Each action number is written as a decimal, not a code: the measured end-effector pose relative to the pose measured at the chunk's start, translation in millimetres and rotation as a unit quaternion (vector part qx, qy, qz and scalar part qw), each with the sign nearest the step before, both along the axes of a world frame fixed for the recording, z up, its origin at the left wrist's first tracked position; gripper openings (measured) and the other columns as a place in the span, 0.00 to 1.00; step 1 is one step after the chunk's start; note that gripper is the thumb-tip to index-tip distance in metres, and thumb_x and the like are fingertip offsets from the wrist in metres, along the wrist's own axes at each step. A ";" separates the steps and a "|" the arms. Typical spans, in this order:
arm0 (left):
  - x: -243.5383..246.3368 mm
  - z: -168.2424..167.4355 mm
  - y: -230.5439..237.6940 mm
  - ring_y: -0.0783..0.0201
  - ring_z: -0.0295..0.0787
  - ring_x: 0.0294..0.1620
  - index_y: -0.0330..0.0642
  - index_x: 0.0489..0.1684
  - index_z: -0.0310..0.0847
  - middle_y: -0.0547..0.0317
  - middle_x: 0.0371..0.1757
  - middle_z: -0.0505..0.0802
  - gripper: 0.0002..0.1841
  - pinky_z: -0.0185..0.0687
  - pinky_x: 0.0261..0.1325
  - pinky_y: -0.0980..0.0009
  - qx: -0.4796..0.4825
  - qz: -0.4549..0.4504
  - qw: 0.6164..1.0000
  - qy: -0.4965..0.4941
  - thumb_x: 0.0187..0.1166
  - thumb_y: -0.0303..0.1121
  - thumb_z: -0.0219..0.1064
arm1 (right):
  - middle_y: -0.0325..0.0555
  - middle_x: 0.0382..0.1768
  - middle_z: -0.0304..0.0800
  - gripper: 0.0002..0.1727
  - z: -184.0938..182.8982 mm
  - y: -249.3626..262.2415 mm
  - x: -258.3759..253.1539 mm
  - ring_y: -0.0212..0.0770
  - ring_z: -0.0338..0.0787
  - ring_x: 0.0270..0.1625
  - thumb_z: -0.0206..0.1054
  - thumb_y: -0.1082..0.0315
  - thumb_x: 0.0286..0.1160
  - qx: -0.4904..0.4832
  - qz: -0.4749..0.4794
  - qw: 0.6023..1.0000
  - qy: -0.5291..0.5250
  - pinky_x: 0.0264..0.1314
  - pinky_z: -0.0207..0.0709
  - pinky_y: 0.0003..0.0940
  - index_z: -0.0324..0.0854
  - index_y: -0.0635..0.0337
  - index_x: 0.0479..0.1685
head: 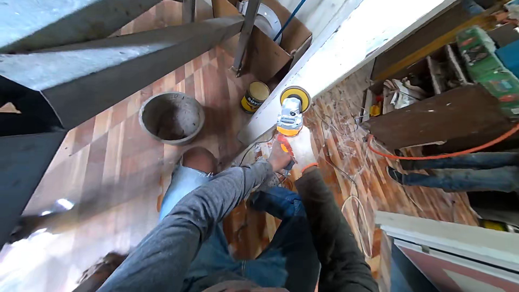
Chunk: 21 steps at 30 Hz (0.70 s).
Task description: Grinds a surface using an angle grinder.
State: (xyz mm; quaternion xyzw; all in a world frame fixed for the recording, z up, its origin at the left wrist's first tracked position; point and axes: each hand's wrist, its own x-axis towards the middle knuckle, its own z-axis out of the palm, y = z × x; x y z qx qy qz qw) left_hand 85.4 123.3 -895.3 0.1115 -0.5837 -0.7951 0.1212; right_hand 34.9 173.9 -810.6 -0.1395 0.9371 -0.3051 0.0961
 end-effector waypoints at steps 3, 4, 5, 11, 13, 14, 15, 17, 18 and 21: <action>5.7 -22.7 5.4 0.67 0.87 0.62 0.25 0.74 0.67 0.46 0.61 0.89 0.42 0.82 0.71 0.71 0.027 0.015 0.999 -0.023 0.52 0.24 0.81 | 0.51 0.59 0.91 0.34 -23.6 -3.1 -3.4 0.42 0.89 0.64 0.81 0.53 0.63 0.044 0.013 0.999 -0.004 0.71 0.82 0.46 0.80 0.58 0.69; 4.8 -25.2 4.8 0.66 0.86 0.64 0.24 0.75 0.65 0.45 0.63 0.88 0.44 0.81 0.72 0.71 0.028 0.015 0.999 -0.019 0.52 0.23 0.81 | 0.51 0.58 0.92 0.33 -23.5 -5.1 -2.6 0.42 0.90 0.63 0.82 0.53 0.62 0.041 0.009 0.999 -0.002 0.70 0.82 0.47 0.81 0.58 0.67; 2.3 -23.8 2.2 0.66 0.86 0.64 0.25 0.75 0.66 0.44 0.62 0.88 0.43 0.81 0.72 0.70 0.017 0.009 1.000 -0.016 0.52 0.24 0.81 | 0.51 0.57 0.92 0.33 -21.1 -6.2 -2.4 0.43 0.90 0.63 0.82 0.53 0.62 0.039 0.002 0.999 0.005 0.70 0.82 0.47 0.81 0.58 0.67; -24.4 15.5 -26.7 0.63 0.90 0.54 0.34 0.65 0.77 0.49 0.52 0.92 0.30 0.86 0.63 0.62 -0.091 -0.060 0.992 0.058 0.58 0.23 0.80 | 0.53 0.60 0.90 0.32 24.8 -5.1 4.1 0.47 0.90 0.60 0.79 0.57 0.69 -0.061 -0.016 0.996 0.058 0.63 0.84 0.51 0.77 0.56 0.74; -28.7 23.3 -31.1 0.64 0.90 0.49 0.34 0.61 0.78 0.50 0.47 0.92 0.27 0.87 0.58 0.62 -0.088 -0.058 0.991 0.081 0.58 0.21 0.79 | 0.53 0.59 0.89 0.32 33.1 -5.6 4.2 0.46 0.90 0.55 0.76 0.55 0.73 -0.058 -0.028 0.997 0.050 0.58 0.85 0.50 0.74 0.54 0.77; -29.9 22.2 -29.7 0.65 0.90 0.48 0.35 0.60 0.78 0.51 0.46 0.92 0.27 0.87 0.56 0.63 -0.079 -0.052 0.992 0.086 0.57 0.20 0.78 | 0.52 0.57 0.89 0.32 33.3 -6.1 2.8 0.44 0.90 0.53 0.76 0.55 0.73 -0.059 -0.024 0.997 0.050 0.55 0.86 0.49 0.74 0.54 0.76; -31.3 17.0 -26.0 0.66 0.90 0.48 0.35 0.60 0.78 0.52 0.46 0.92 0.28 0.87 0.56 0.63 -0.069 -0.040 0.993 0.088 0.56 0.21 0.78 | 0.51 0.57 0.90 0.32 31.3 -7.3 0.8 0.44 0.90 0.55 0.77 0.55 0.71 -0.054 -0.014 0.997 0.055 0.57 0.86 0.49 0.76 0.53 0.74; -31.4 1.7 -15.6 0.66 0.91 0.53 0.33 0.64 0.77 0.51 0.50 0.92 0.31 0.86 0.63 0.64 -0.046 -0.019 0.996 0.069 0.56 0.24 0.80 | 0.50 0.60 0.90 0.32 18.7 -8.1 -6.1 0.44 0.90 0.61 0.79 0.55 0.68 -0.025 0.011 0.998 0.059 0.64 0.84 0.50 0.77 0.54 0.73; -30.7 -4.5 -10.9 0.65 0.90 0.57 0.31 0.66 0.76 0.48 0.53 0.92 0.33 0.85 0.66 0.65 -0.042 -0.012 0.998 0.050 0.55 0.24 0.80 | 0.51 0.62 0.90 0.34 11.2 -7.4 -9.8 0.45 0.89 0.64 0.80 0.55 0.67 -0.004 0.022 0.998 0.054 0.68 0.83 0.51 0.77 0.55 0.75; -29.0 -5.5 -8.3 0.62 0.86 0.64 0.28 0.71 0.73 0.44 0.61 0.90 0.36 0.79 0.74 0.65 -0.064 -0.013 0.998 0.012 0.56 0.25 0.80 | 0.50 0.58 0.91 0.32 4.9 -8.6 -13.9 0.43 0.90 0.61 0.80 0.54 0.66 0.017 0.032 0.998 0.045 0.66 0.84 0.49 0.79 0.55 0.71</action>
